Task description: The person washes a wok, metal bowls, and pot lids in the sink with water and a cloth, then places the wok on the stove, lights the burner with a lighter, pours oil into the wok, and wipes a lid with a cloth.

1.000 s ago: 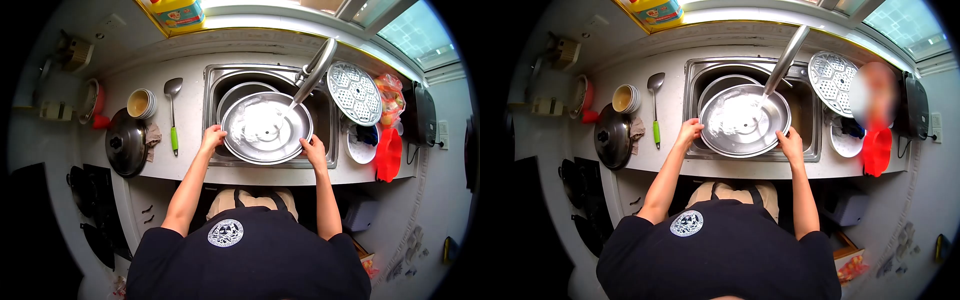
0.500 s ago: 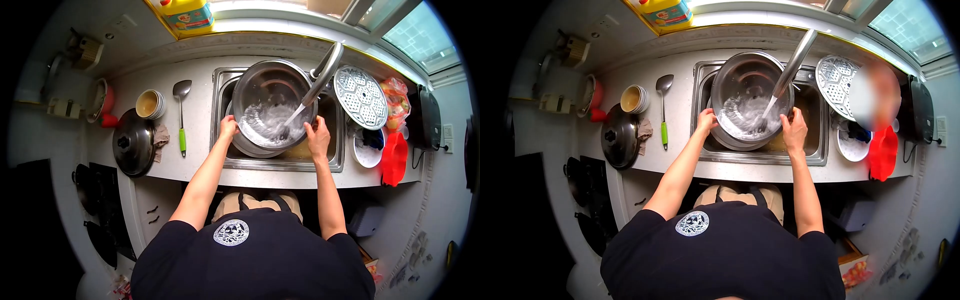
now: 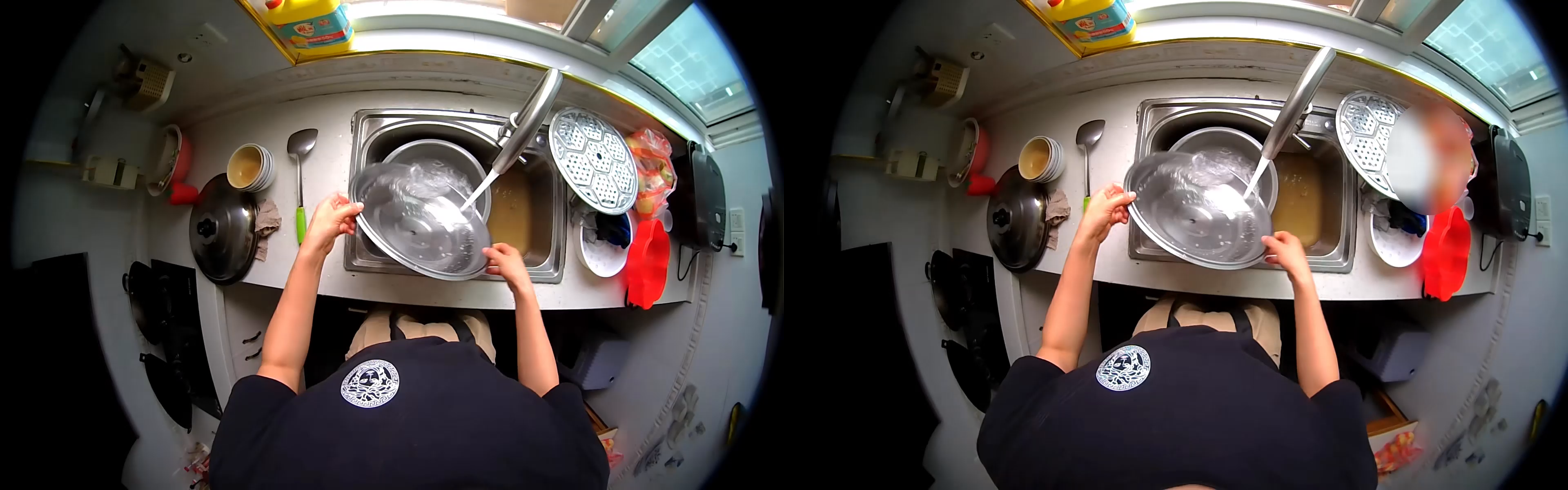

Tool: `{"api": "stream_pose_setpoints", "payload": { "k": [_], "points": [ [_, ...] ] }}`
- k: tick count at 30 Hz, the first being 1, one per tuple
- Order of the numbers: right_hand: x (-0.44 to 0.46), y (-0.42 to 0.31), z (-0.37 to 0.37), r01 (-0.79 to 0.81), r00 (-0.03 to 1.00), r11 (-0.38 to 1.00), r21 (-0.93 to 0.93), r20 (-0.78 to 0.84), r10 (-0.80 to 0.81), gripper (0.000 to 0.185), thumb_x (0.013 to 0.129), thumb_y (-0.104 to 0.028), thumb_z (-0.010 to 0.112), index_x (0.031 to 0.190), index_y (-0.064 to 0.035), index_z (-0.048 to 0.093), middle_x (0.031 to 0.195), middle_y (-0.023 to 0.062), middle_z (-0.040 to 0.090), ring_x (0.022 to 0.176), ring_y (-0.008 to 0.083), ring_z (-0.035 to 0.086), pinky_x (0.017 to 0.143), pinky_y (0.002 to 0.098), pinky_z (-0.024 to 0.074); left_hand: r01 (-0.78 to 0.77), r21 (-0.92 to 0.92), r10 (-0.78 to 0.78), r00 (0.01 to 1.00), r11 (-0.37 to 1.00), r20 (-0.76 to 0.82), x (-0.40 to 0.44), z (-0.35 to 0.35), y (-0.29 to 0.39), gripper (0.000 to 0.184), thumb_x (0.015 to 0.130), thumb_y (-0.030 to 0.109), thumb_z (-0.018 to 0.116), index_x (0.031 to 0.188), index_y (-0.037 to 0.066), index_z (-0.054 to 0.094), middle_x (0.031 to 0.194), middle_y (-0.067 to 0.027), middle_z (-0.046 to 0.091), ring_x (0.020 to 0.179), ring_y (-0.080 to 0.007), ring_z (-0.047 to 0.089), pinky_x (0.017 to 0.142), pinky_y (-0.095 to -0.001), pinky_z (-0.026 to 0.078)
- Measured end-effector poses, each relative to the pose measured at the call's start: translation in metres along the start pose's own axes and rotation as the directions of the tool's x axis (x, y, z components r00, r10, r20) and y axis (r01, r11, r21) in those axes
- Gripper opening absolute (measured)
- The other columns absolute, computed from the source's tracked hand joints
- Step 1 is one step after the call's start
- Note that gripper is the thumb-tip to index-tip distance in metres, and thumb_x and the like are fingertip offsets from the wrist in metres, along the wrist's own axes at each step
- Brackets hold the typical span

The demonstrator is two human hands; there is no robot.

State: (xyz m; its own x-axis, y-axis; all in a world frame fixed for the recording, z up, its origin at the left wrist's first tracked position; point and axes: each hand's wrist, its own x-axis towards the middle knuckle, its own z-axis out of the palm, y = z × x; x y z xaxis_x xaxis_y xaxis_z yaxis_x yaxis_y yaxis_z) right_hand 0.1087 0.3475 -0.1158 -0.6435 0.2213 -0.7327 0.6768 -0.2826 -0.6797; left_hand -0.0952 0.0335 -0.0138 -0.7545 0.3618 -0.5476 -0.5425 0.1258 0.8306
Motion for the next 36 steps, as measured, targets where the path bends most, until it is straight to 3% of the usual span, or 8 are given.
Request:
{"api": "stream_pose_setpoints", "payload": {
  "k": [3, 8, 13, 15, 24, 31, 33, 36],
  "points": [
    [0.032, 0.023, 0.033, -0.029, 0.986, 1.000, -0.003, 0.163, 0.029, 0.026, 0.076, -0.018, 0.066, 0.090, 0.0010, 0.056, 0.077, 0.0049, 0.058, 0.066, 0.0120, 0.056, 0.055, 0.0245, 0.0485, -0.216, 0.207, 0.218, 0.976, 0.954, 0.017, -0.028, 0.012, 0.033, 0.019, 0.075, 0.011, 0.066, 0.082, 0.005, 0.049, 0.065, -0.0006, 0.053, 0.053, -0.0066, 0.050, 0.048, -0.0197, 0.043],
    [0.109, 0.027, 0.063, 0.382, 0.919, 0.920, -0.084, -0.074, -0.388, 0.030, 0.070, -0.011, 0.069, 0.091, 0.0014, 0.052, 0.079, 0.0074, 0.055, 0.068, 0.0147, 0.057, 0.048, 0.0268, 0.0503, -0.422, 0.588, 0.523, 0.852, 0.690, -0.002, -0.036, 0.006, 0.026, 0.017, 0.071, 0.005, 0.065, 0.084, 0.003, 0.054, 0.072, -0.0013, 0.054, 0.064, -0.0098, 0.054, 0.060, -0.0226, 0.045],
    [0.127, -0.009, 0.041, 0.259, 0.929, 0.964, 0.066, -0.289, -0.230, 0.021, 0.074, -0.001, 0.061, 0.090, -0.0010, 0.047, 0.083, 0.0070, 0.053, 0.071, 0.0192, 0.060, 0.054, 0.0300, 0.0548, -0.465, 0.718, 0.633, 0.773, 0.519, 0.042, 0.018, 0.002, -0.025, 0.020, 0.067, -0.001, 0.063, 0.083, 0.000, 0.053, 0.074, -0.0077, 0.051, 0.068, -0.0173, 0.056, 0.060, -0.0285, 0.046],
    [0.128, -0.005, 0.022, 0.294, 0.926, 0.944, 0.150, -0.291, -0.242, 0.018, 0.076, -0.002, 0.058, 0.092, -0.0014, 0.050, 0.080, 0.0090, 0.058, 0.063, 0.0190, 0.061, 0.053, 0.0299, 0.0543, -0.480, 0.768, 0.673, 0.735, 0.425, 0.086, 0.037, 0.008, -0.043, 0.022, 0.064, -0.002, 0.061, 0.083, 0.002, 0.051, 0.073, -0.0121, 0.050, 0.067, -0.0286, 0.053, 0.059, -0.0357, 0.043],
    [0.133, 0.044, -0.041, 0.334, 0.894, 0.806, 0.488, -0.434, -0.107, 0.017, 0.076, -0.006, 0.062, 0.091, -0.0001, 0.057, 0.084, 0.0086, 0.060, 0.070, 0.0208, 0.061, 0.059, 0.0301, 0.0539, -0.633, 0.724, 0.782, 0.584, 0.272, 0.217, 0.090, 0.062, -0.048, 0.014, 0.073, -0.002, 0.055, 0.083, 0.005, 0.050, 0.079, -0.0132, 0.051, 0.074, -0.0355, 0.053, 0.061, -0.0415, 0.043],
    [0.101, 0.036, -0.085, 0.550, 0.750, 0.729, 0.408, -0.625, -0.216, 0.013, 0.077, -0.007, 0.062, 0.088, -0.0019, 0.057, 0.079, 0.0044, 0.058, 0.063, 0.0174, 0.058, 0.056, 0.0294, 0.0521, -0.692, 0.695, 0.837, 0.486, 0.193, 0.251, 0.126, 0.112, -0.034, 0.015, 0.076, 0.002, 0.056, 0.089, 0.008, 0.053, 0.083, -0.0123, 0.055, 0.074, -0.0342, 0.057, 0.060, -0.0410, 0.047],
    [0.090, 0.037, -0.097, 0.658, 0.624, 0.737, 0.154, -0.660, -0.418, 0.007, 0.078, -0.005, 0.062, 0.084, -0.0018, 0.059, 0.073, 0.0026, 0.058, 0.058, 0.0140, 0.055, 0.049, 0.0258, 0.0480, -0.680, 0.705, 0.825, 0.507, 0.203, 0.251, 0.135, 0.123, -0.040, 0.012, 0.077, 0.006, 0.056, 0.089, 0.009, 0.054, 0.084, -0.0115, 0.056, 0.073, -0.0337, 0.057, 0.059, -0.0411, 0.047],
    [0.083, 0.032, -0.101, 0.681, 0.565, 0.716, 0.155, -0.733, -0.378, 0.007, 0.079, -0.007, 0.061, 0.084, -0.0013, 0.060, 0.070, 0.0019, 0.056, 0.057, 0.0110, 0.051, 0.050, 0.0246, 0.0450, -0.748, 0.603, 0.873, 0.458, 0.276, 0.167, 0.144, 0.133, -0.047, 0.009, 0.076, 0.006, 0.055, 0.085, 0.009, 0.058, 0.081, -0.0106, 0.059, 0.073, -0.0316, 0.058, 0.062, -0.0384, 0.047]
  ]
}}
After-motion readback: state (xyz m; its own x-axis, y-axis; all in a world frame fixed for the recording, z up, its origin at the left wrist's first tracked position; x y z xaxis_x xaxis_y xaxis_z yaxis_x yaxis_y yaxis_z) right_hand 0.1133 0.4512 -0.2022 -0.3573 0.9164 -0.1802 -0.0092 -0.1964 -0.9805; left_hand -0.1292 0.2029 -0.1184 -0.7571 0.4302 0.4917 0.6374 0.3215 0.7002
